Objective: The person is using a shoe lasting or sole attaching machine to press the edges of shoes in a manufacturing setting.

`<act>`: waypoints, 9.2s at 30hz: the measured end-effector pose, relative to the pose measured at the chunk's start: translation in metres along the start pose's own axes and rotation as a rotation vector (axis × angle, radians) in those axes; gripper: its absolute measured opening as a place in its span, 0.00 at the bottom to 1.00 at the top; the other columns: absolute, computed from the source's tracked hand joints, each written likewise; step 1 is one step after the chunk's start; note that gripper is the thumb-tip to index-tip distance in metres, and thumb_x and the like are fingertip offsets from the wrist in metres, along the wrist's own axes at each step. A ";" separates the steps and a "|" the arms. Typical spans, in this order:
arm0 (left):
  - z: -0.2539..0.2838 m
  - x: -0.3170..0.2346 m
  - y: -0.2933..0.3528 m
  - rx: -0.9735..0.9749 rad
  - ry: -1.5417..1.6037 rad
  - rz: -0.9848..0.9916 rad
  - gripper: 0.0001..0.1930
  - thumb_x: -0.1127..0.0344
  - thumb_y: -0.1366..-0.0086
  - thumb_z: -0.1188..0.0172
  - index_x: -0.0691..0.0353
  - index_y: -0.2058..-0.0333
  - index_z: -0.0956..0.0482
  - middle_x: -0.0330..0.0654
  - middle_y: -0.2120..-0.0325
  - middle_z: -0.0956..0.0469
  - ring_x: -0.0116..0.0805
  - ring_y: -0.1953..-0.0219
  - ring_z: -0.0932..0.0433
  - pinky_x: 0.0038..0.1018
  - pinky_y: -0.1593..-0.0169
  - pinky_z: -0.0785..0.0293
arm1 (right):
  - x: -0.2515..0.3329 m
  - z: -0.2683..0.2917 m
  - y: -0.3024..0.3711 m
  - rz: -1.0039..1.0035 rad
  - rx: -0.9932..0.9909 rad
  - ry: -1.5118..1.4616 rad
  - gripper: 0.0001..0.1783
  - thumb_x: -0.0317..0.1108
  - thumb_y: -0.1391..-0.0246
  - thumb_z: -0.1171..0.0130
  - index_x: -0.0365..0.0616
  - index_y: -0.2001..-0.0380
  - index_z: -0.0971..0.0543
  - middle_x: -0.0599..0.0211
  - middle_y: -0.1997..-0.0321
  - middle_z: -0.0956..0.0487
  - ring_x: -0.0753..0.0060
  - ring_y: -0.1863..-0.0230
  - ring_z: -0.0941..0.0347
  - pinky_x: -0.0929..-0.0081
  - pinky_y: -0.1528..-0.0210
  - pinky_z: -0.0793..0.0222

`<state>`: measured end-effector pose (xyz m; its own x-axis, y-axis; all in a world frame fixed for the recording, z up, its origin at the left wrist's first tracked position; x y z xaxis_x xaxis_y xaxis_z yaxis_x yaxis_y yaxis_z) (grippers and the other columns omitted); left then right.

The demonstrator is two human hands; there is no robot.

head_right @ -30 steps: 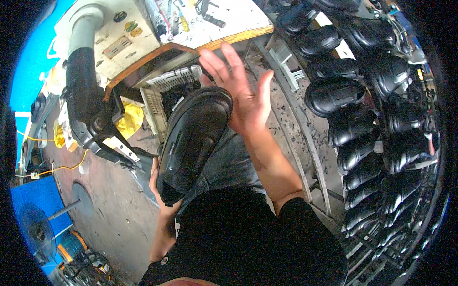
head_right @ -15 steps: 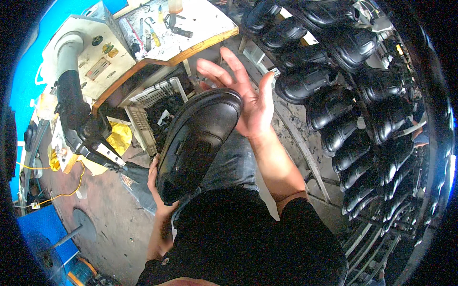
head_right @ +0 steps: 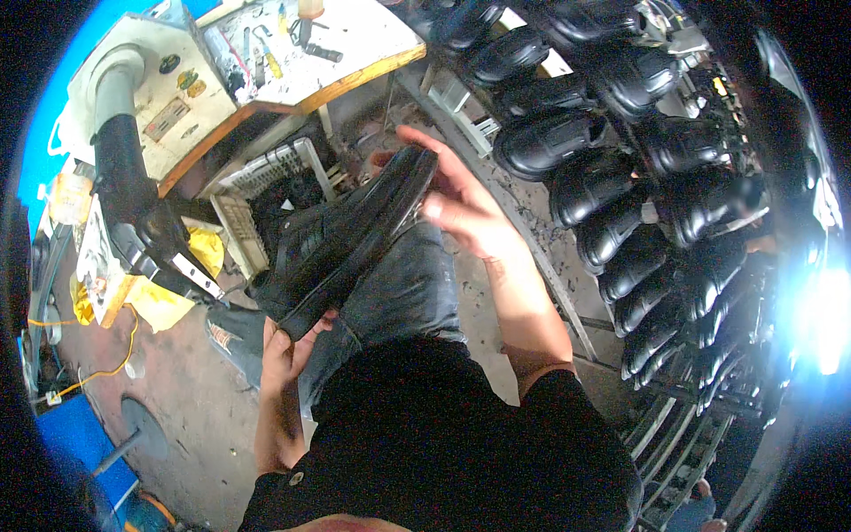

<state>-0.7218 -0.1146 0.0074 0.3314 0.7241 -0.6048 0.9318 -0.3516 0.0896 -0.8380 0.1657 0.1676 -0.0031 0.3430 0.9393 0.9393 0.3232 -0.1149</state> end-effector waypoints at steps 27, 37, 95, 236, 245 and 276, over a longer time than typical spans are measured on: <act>-0.003 -0.017 0.016 0.026 -0.429 0.062 0.30 0.59 0.26 0.45 0.63 0.31 0.40 0.52 0.37 0.30 0.44 0.40 0.26 0.40 0.37 0.31 | 0.376 0.045 -0.128 -0.086 -1.011 2.629 0.34 0.44 0.58 0.22 0.47 0.47 0.21 0.55 0.45 0.18 0.47 0.38 0.25 0.53 0.44 0.22; -0.018 -0.013 -0.014 0.104 -0.368 -0.018 0.30 0.72 0.28 0.43 0.63 0.31 0.40 0.47 0.37 0.29 0.37 0.39 0.28 0.36 0.35 0.33 | 0.208 -0.107 -0.007 1.246 -0.378 2.116 0.35 0.46 0.56 0.21 0.43 0.46 0.21 0.54 0.50 0.16 0.54 0.49 0.22 0.61 0.40 0.31; -0.089 -0.158 0.018 -0.390 -1.749 -0.487 0.50 0.48 0.54 0.21 0.61 0.35 0.33 0.53 0.39 0.28 0.55 0.32 0.34 0.59 0.28 0.50 | -0.078 -0.142 -0.042 0.065 0.428 0.679 0.36 0.26 0.55 0.25 0.44 0.41 0.29 0.59 0.42 0.21 0.57 0.42 0.22 0.64 0.41 0.26; -0.032 -0.074 0.005 -0.530 -0.607 -0.194 0.51 0.81 0.57 0.20 0.61 0.35 0.40 0.41 0.45 0.27 0.32 0.44 0.26 0.34 0.41 0.27 | -0.129 0.030 -0.034 -0.044 0.433 0.345 0.38 0.22 0.62 0.29 0.44 0.42 0.27 0.55 0.34 0.29 0.55 0.28 0.36 0.57 0.29 0.39; -0.012 -0.035 -0.006 -0.502 0.015 -0.074 0.32 0.88 0.47 0.34 0.66 0.41 0.27 0.47 0.48 0.22 0.41 0.46 0.22 0.39 0.40 0.25 | -0.045 0.024 -0.002 0.171 0.101 0.319 0.36 0.34 0.59 0.20 0.39 0.46 0.25 0.49 0.46 0.22 0.47 0.40 0.25 0.52 0.38 0.30; -0.008 -0.018 -0.016 0.012 -1.149 -0.022 0.30 0.65 0.36 0.32 0.69 0.38 0.29 0.56 0.43 0.23 0.48 0.42 0.23 0.37 0.38 0.28 | 0.204 -0.093 0.026 1.194 -0.521 2.235 0.31 0.40 0.63 0.18 0.49 0.52 0.19 0.70 0.48 0.14 0.69 0.48 0.20 0.65 0.41 0.32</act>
<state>-0.7418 -0.1171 0.0228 -0.0211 -0.2363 -0.9715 0.9322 -0.3558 0.0663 -0.7824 0.1624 0.3864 0.1430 -0.8444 -0.5162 0.2840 0.5347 -0.7959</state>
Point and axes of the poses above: each hand's wrist, its own y-axis away from the middle knuckle, its own z-axis out of the back of the hand, x = y × z, the point moved 4 cm from there along -y, towards the middle knuckle
